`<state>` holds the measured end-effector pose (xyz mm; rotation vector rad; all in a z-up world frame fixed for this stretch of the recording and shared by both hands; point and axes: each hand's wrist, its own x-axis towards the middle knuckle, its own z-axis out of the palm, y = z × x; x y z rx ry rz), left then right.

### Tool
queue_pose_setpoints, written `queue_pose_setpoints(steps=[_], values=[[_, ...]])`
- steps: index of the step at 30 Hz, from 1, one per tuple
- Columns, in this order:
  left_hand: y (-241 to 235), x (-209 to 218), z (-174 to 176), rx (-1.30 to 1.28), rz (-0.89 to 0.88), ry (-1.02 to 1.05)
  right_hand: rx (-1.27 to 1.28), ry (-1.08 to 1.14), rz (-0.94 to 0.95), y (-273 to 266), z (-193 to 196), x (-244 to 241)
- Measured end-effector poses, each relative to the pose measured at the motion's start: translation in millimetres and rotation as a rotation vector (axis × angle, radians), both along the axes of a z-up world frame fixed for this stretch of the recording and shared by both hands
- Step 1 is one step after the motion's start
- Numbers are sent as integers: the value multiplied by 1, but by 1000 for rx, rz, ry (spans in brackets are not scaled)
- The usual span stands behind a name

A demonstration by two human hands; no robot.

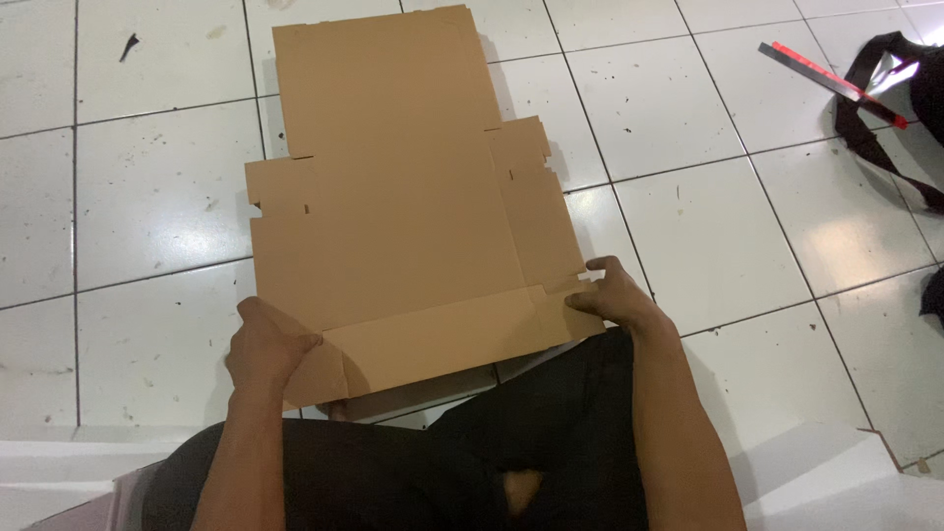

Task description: The person sits on the floor and folds a flat cardboard sheet into a box shape. They insert a white rectangular piece into the bottom of the box and then fold and tuck the side flaps to secure the structure.

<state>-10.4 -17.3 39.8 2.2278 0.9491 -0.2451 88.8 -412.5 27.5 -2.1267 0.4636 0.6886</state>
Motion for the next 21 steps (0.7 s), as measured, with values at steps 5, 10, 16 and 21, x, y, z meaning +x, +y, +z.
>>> queue_pose_setpoints(steps=[5, 10, 16, 21], values=[[3, 4, -14, 68, -43, 51, -31, -3, -83, 9, 10, -3], [4, 3, 0, 161, -111, 212, 52, -46, -138, -3, -9, -1], [15, -5, 11, -36, -19, 175, -29, -100, 8, -4, -9, 2], [13, -10, 2, 132, -104, 202, -77, -75, -36, 3, -5, -2]])
